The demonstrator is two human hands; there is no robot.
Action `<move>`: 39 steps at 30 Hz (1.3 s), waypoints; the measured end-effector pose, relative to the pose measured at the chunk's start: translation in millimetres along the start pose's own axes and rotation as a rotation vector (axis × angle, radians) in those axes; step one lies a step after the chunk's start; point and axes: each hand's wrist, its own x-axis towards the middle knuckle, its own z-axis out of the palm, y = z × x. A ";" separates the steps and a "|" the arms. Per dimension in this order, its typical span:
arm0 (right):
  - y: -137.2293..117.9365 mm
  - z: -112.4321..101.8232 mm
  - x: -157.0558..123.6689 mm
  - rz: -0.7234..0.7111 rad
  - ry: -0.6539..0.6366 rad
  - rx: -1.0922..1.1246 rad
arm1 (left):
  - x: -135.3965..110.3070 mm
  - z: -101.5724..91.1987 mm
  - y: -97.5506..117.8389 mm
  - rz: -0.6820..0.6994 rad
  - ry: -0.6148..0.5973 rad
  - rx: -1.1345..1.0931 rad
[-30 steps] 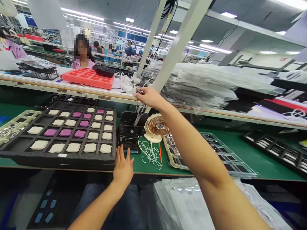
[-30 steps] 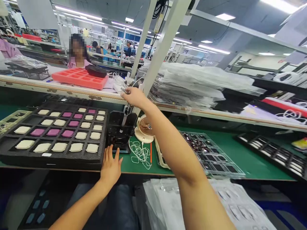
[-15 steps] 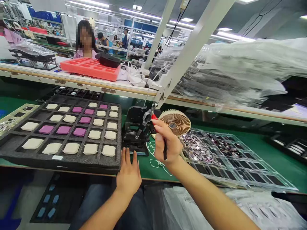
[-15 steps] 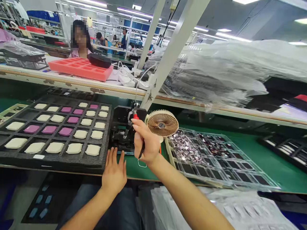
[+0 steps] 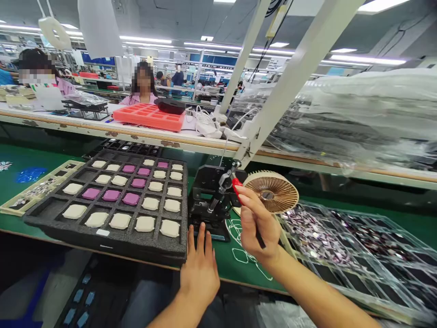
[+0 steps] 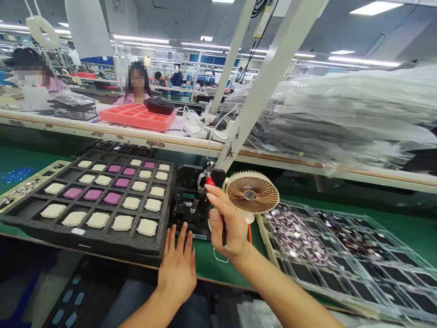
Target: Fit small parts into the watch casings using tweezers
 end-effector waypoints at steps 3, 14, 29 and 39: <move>10.0 -12.3 11.6 -0.148 -0.105 -0.130 | 0.2 2.8 -1.5 0.003 -0.012 -0.022; -8.6 -13.1 72.7 -0.065 0.160 -0.205 | -1.8 2.5 -3.1 0.020 -0.108 0.064; -12.4 -35.2 90.5 0.193 0.032 -0.249 | 2.2 -8.2 -4.5 0.091 -0.127 0.133; -48.9 -75.1 40.6 0.184 -0.137 -0.352 | 81.5 -18.2 16.1 -0.062 -0.293 0.236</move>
